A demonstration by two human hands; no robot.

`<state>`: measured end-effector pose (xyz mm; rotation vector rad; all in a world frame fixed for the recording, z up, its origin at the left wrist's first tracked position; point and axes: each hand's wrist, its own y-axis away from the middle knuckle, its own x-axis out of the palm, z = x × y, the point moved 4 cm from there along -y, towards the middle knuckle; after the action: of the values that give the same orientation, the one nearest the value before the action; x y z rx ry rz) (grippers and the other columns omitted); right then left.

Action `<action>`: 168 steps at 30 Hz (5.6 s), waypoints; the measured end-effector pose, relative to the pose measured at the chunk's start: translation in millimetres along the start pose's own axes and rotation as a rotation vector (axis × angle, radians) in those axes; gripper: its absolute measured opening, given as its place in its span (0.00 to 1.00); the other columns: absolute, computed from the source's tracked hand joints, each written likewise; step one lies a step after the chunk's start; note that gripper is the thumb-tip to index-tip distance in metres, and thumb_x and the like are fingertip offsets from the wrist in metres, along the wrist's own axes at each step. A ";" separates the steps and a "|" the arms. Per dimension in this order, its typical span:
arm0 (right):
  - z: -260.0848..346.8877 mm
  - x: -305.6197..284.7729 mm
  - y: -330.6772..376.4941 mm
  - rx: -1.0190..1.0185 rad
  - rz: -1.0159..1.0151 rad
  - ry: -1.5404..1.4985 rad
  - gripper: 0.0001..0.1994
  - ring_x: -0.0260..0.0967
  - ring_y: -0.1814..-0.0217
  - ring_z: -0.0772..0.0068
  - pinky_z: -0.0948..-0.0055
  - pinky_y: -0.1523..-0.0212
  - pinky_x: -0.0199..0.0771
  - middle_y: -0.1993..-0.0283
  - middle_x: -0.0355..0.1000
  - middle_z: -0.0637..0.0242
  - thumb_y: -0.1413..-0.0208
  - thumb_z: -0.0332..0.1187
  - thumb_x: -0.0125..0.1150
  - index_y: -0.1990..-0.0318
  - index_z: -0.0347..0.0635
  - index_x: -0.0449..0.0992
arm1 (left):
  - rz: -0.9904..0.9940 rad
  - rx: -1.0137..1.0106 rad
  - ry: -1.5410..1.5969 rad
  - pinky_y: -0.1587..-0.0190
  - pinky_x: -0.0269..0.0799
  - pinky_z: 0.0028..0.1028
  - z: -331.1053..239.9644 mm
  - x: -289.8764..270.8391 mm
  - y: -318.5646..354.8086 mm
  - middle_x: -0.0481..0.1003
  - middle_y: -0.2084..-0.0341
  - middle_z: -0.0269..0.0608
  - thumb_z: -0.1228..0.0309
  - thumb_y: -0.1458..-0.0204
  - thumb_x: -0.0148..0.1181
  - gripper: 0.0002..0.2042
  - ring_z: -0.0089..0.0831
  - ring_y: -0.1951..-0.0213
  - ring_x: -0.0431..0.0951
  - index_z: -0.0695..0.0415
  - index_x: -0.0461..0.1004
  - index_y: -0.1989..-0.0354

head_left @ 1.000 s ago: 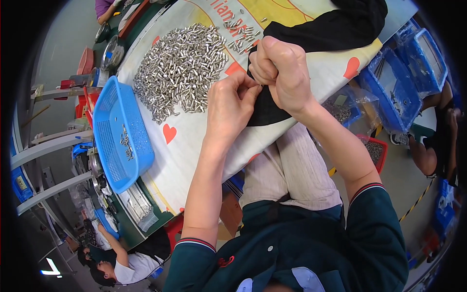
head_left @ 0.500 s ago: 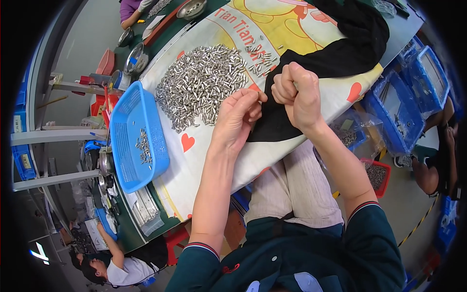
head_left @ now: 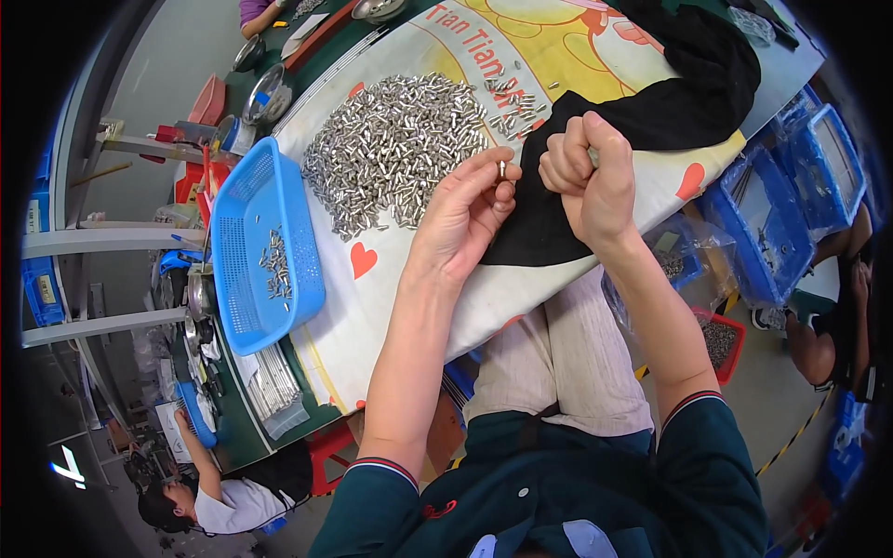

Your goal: Assembling small silver pins into black fabric using a handheld tool on a workbench.

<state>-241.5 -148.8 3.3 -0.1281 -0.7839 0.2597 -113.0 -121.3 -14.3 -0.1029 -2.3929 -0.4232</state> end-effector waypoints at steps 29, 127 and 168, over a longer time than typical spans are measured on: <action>2.5 -1.0 -1.0 -0.025 0.004 0.016 0.21 0.34 0.89 0.83 0.78 0.86 0.36 0.91 0.43 0.75 0.44 0.39 0.37 0.88 0.45 0.50 | -0.011 0.400 -1.534 0.82 0.58 0.25 -26.1 29.0 -15.8 0.64 0.92 0.38 0.73 0.58 0.58 0.06 0.25 0.89 0.61 0.63 0.70 0.78; -6.5 13.4 4.4 0.000 0.078 0.057 0.20 0.37 0.88 0.85 0.81 0.87 0.38 0.89 0.45 0.76 0.43 0.36 0.38 0.88 0.44 0.52 | -0.139 0.506 -1.547 0.83 0.58 0.28 -0.7 19.8 23.0 0.61 0.94 0.41 0.76 0.58 0.56 0.04 0.28 0.90 0.62 0.65 0.70 0.78; -3.5 9.1 -0.1 0.084 0.078 0.022 0.21 0.34 0.89 0.84 0.80 0.87 0.36 0.91 0.42 0.76 0.43 0.40 0.36 0.87 0.45 0.50 | -0.206 0.712 -1.841 0.78 0.63 0.28 -45.6 18.6 -36.7 0.62 0.92 0.42 0.74 0.61 0.55 0.06 0.32 0.86 0.65 0.58 0.75 0.72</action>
<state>-232.8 -146.4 7.0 -0.0816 -0.7460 0.3640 -105.3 -171.7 20.0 0.1814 -4.1461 0.9464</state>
